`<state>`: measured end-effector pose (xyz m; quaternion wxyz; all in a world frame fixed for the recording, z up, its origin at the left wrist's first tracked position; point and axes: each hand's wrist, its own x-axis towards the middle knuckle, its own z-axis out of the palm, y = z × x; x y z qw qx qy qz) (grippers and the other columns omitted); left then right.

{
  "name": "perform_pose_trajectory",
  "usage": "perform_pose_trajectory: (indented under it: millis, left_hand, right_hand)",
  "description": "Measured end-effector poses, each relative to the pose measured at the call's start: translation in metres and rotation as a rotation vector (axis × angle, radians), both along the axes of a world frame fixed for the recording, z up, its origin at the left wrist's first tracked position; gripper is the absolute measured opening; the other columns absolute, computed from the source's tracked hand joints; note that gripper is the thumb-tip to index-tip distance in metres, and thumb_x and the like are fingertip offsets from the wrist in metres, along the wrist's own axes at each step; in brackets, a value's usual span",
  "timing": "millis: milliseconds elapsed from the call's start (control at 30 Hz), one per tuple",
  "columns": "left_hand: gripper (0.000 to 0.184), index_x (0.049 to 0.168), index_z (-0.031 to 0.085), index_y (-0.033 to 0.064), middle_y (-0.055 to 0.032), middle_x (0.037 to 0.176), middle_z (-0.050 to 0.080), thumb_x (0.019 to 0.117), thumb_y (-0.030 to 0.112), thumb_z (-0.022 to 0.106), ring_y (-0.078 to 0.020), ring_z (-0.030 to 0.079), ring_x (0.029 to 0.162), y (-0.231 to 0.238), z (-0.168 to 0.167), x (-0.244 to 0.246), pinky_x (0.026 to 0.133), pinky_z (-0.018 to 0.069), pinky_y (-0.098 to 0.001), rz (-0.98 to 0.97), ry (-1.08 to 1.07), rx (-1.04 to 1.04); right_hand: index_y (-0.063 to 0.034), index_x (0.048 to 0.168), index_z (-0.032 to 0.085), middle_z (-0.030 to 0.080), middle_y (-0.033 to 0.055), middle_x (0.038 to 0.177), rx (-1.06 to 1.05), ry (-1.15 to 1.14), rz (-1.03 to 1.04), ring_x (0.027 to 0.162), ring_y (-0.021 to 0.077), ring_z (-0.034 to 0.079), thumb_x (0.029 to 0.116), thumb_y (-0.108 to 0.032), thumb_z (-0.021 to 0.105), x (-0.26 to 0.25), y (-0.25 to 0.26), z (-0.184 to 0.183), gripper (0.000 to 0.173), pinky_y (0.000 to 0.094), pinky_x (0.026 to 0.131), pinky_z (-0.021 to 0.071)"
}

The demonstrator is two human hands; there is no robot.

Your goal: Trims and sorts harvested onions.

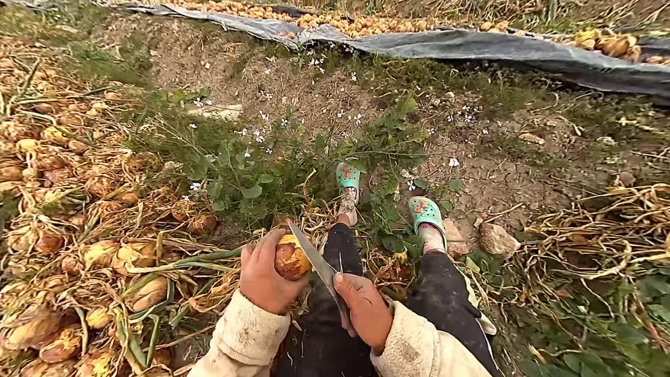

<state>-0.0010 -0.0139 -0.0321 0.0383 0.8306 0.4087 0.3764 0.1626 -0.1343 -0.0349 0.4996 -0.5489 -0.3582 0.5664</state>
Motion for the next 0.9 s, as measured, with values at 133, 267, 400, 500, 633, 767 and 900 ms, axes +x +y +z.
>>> perform_pose_trajectory:
  millis: [133, 267, 400, 500, 633, 767, 900]
  left_hand:
    - [0.105, 0.142, 0.045, 0.0036, -0.0189, 0.124, 0.062, 0.0491, 0.021, 0.092, -0.0275, 0.065, 0.108, 0.03, 0.043, -0.007, 0.091, 0.0555, -0.0471, 0.204, -0.532, -0.404]
    - [0.111, 0.14, 0.034, 0.0103, -0.0054, 0.12, 0.061, 0.0435, 0.014, 0.089, -0.013, 0.068, 0.103, 0.032, 0.052, -0.011, 0.083, 0.0625, -0.0317, -0.052, -0.977, -0.439]
    - [0.12, 0.139, 0.037, 0.0067, 0.0006, 0.114, 0.068, 0.0442, 0.044, 0.1, -0.0091, 0.071, 0.099, -0.01, 0.017, -0.011, 0.083, 0.0633, -0.0303, -0.239, -1.17, -0.493]
    - [0.12, 0.139, 0.038, 0.005, 0.002, 0.112, 0.069, 0.0458, 0.052, 0.099, -0.0077, 0.071, 0.099, -0.037, -0.005, -0.012, 0.083, 0.0632, -0.03, -0.205, -1.232, -0.523]
    - [0.107, 0.136, 0.036, 0.0086, -0.0029, 0.104, 0.067, 0.049, 0.025, 0.097, -0.0146, 0.072, 0.088, -0.025, 0.006, -0.021, 0.076, 0.064, -0.0355, -0.037, -1.446, -0.665]
    - [0.081, 0.133, 0.043, 0.0072, -0.0109, 0.103, 0.068, 0.0617, 0.007, 0.081, -0.0217, 0.072, 0.086, -0.011, 0.018, -0.039, 0.073, 0.0639, -0.0394, 0.037, -1.55, -0.777]
    - [0.113, 0.137, 0.036, 0.0042, -0.0098, 0.105, 0.067, 0.0419, 0.02, 0.095, -0.0181, 0.072, 0.086, -0.026, 0.003, -0.051, 0.073, 0.0642, -0.0364, 0.059, -1.456, -0.702]
  right_hand:
    - [-0.0101, 0.099, 0.059, 0.051, -0.0053, 0.062, -0.12, -0.055, 0.212, 0.048, 0.0053, 0.05, 0.1094, -0.037, 0.036, -0.002, 0.0, -0.017, 0.037, 0.0239, 0.049, 0.0462]
    - [-0.0075, 0.107, 0.058, 0.053, -0.0042, 0.067, -0.162, -0.08, 0.333, 0.055, 0.0063, 0.053, 0.1068, -0.036, 0.048, -0.011, 0.003, -0.025, 0.03, 0.0256, 0.056, 0.0483]
    - [-0.0072, 0.12, 0.054, 0.057, -0.0064, 0.075, -0.104, 0.032, 0.255, 0.06, 0.0037, 0.057, 0.0949, -0.04, 0.064, -0.021, 0.006, -0.021, 0.043, 0.0233, 0.06, 0.0518]
    - [-0.0063, 0.123, 0.053, 0.061, -0.0052, 0.083, -0.073, 0.037, 0.188, 0.064, 0.0031, 0.059, 0.0893, -0.043, 0.07, -0.022, 0.005, -0.017, 0.053, 0.022, 0.061, 0.0529]
    - [-0.0042, 0.123, 0.057, 0.061, -0.0035, 0.082, -0.028, -0.144, 0.058, 0.062, 0.0036, 0.057, 0.0909, -0.048, 0.067, -0.017, -0.004, -0.025, 0.055, 0.0243, 0.059, 0.0517]
    - [-0.0042, 0.108, 0.068, 0.06, -0.0011, 0.069, 0.09, -0.412, 0.223, 0.057, 0.0081, 0.057, 0.0969, -0.057, 0.055, -0.009, -0.009, -0.031, 0.055, 0.0311, 0.056, 0.0519]
    - [0.0, 0.117, 0.063, 0.063, 0.0146, 0.081, -0.113, -0.536, 0.548, 0.071, 0.0273, 0.063, 0.107, -0.042, 0.043, -0.017, -0.001, -0.034, 0.047, 0.0493, 0.072, 0.0527]
